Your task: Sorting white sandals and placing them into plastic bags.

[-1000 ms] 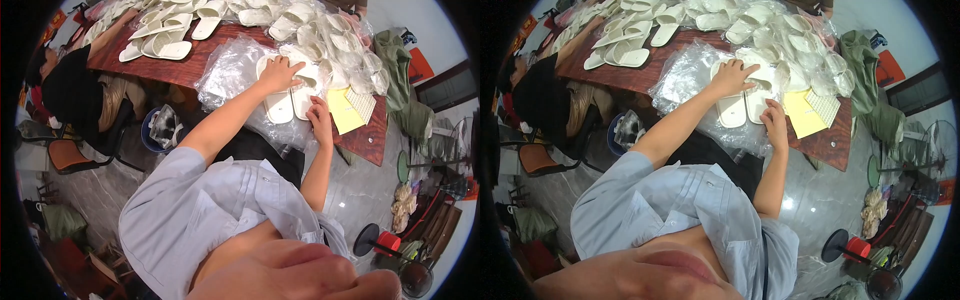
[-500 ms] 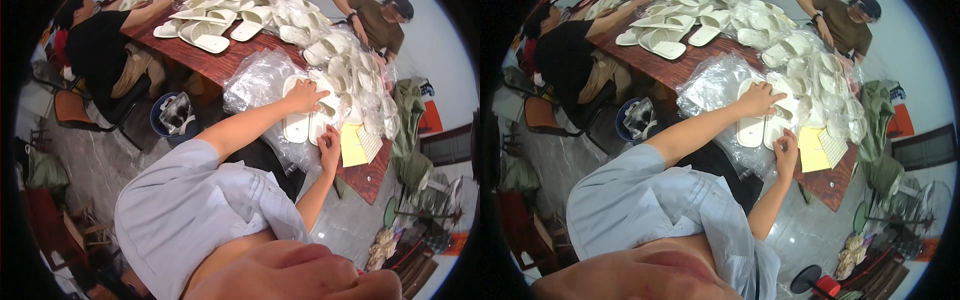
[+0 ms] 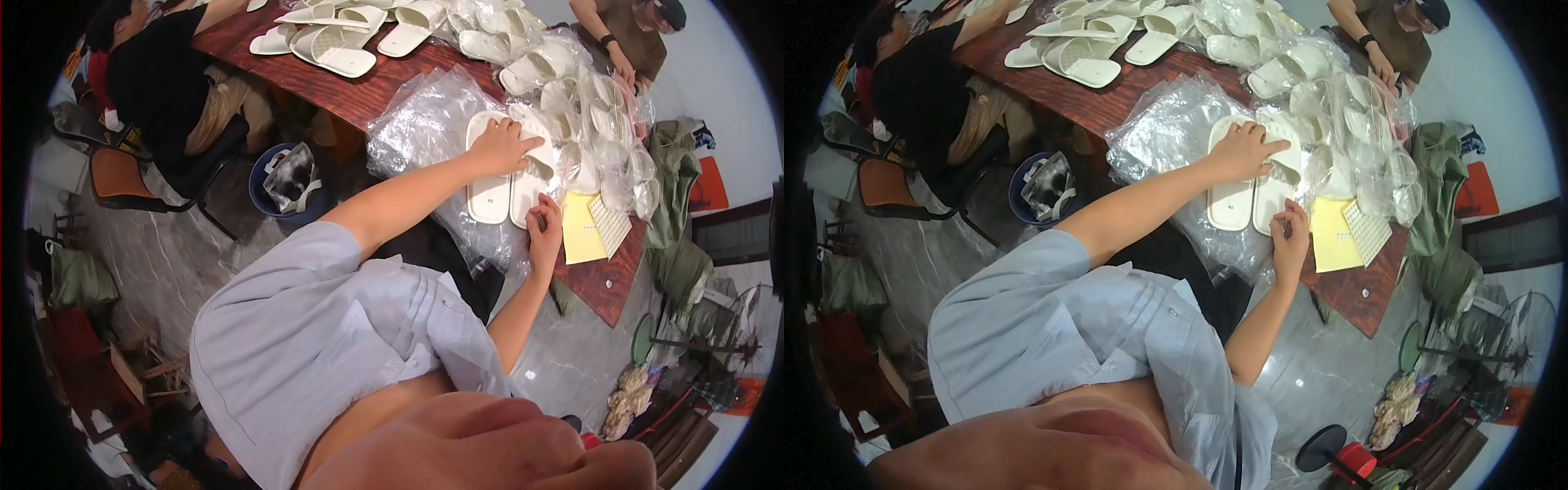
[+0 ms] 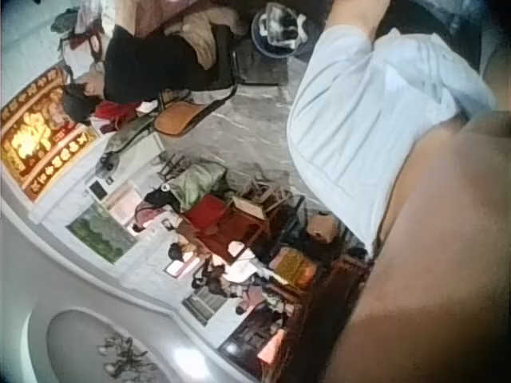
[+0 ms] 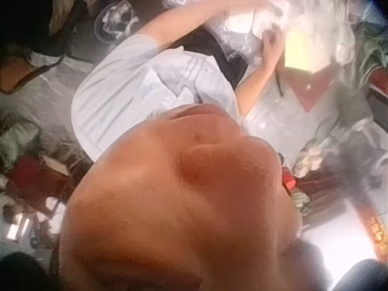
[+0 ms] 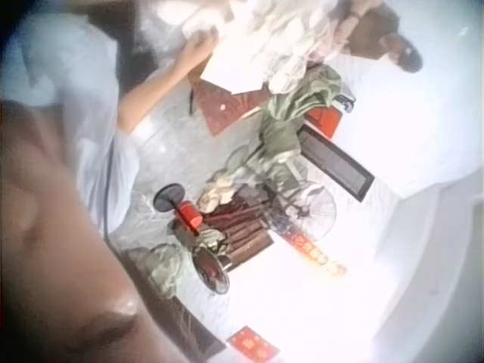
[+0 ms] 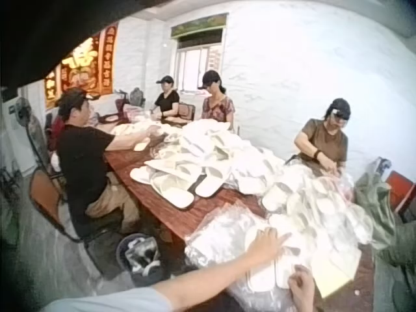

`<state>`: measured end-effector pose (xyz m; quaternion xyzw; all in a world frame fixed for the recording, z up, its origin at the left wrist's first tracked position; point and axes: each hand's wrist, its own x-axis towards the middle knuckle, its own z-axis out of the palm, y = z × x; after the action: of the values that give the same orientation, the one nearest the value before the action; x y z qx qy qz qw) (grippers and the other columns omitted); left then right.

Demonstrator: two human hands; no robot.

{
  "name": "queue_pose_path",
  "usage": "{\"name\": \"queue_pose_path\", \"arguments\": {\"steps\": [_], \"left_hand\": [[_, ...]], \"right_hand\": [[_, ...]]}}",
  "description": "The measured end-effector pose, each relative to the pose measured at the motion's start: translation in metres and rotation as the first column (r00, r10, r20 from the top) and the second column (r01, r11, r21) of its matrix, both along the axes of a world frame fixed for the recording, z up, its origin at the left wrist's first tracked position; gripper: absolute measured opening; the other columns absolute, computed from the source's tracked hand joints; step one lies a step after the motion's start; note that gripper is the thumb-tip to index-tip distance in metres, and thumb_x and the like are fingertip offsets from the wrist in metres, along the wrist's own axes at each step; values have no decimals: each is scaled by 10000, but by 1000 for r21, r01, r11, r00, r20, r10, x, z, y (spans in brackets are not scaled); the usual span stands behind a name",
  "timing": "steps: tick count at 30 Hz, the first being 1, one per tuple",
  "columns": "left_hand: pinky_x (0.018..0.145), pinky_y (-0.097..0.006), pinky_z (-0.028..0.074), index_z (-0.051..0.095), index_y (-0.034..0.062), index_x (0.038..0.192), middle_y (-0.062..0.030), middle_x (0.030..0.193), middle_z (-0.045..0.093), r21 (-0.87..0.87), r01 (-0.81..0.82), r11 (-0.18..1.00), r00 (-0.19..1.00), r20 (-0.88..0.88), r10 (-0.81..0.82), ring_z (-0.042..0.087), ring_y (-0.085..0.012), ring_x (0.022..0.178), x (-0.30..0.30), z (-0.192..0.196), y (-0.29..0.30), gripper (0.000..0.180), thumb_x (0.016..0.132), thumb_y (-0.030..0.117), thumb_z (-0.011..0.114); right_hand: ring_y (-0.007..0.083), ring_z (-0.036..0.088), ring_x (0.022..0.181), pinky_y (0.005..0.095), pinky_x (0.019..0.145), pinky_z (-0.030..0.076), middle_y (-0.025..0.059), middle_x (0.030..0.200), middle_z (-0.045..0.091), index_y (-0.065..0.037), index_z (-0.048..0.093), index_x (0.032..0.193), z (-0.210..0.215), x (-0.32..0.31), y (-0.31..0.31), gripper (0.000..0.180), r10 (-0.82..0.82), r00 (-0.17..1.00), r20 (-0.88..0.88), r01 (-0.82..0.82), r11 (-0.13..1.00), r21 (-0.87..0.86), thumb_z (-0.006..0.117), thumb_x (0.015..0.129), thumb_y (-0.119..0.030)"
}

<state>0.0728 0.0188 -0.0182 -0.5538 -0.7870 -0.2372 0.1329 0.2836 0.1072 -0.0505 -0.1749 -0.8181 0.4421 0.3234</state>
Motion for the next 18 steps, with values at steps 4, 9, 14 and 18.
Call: {"name": "queue_pose_path", "arguments": {"steps": [4, 9, 14, 18], "left_hand": [[933, -505, 389, 486, 316, 1398, -168, 1169, 565, -24, -4, 1000, 1000, 11, 5, 489, -353, 1169, -1, -2, 1, 577, 848, 360, 657], [905, -496, 398, 520, 301, 1378, -180, 1152, 588, 6, 11, 1000, 1000, -27, -11, 513, -352, 1133, -7, -8, 5, 566, 833, 386, 651], [912, -518, 395, 511, 331, 1378, -182, 1150, 590, 40, 4, 999, 998, -67, -1, 510, -363, 1132, -10, -8, 12, 549, 845, 393, 626], [959, -496, 394, 529, 344, 1361, -140, 1162, 599, 21, -10, 1000, 1000, 1, 10, 521, -348, 1143, -5, -2, 12, 529, 841, 334, 630]], "right_hand": [[301, 523, 1224, 370, 1022, 398, 155, 1282, 571, -19, 626, 930, 6, 1, -2, 179, -14, 999, 31, 14, 1000, 8, 671, 763, 25], [283, 507, 1244, 373, 1036, 405, 133, 1303, 556, -31, 640, 957, 6, -1, 1, 273, 50, 999, 16, -49, 998, -38, 725, 706, 35], [277, 483, 1279, 368, 1053, 405, 117, 1356, 522, -55, 649, 1084, 9, 4, 5, 420, 84, 996, 11, -82, 991, -105, 772, 688, 8], [284, 470, 1295, 380, 1063, 405, 121, 1393, 502, -86, 637, 1211, 16, 7, 2, 575, 62, 996, 67, -60, 998, -30, 813, 665, -41]]}}
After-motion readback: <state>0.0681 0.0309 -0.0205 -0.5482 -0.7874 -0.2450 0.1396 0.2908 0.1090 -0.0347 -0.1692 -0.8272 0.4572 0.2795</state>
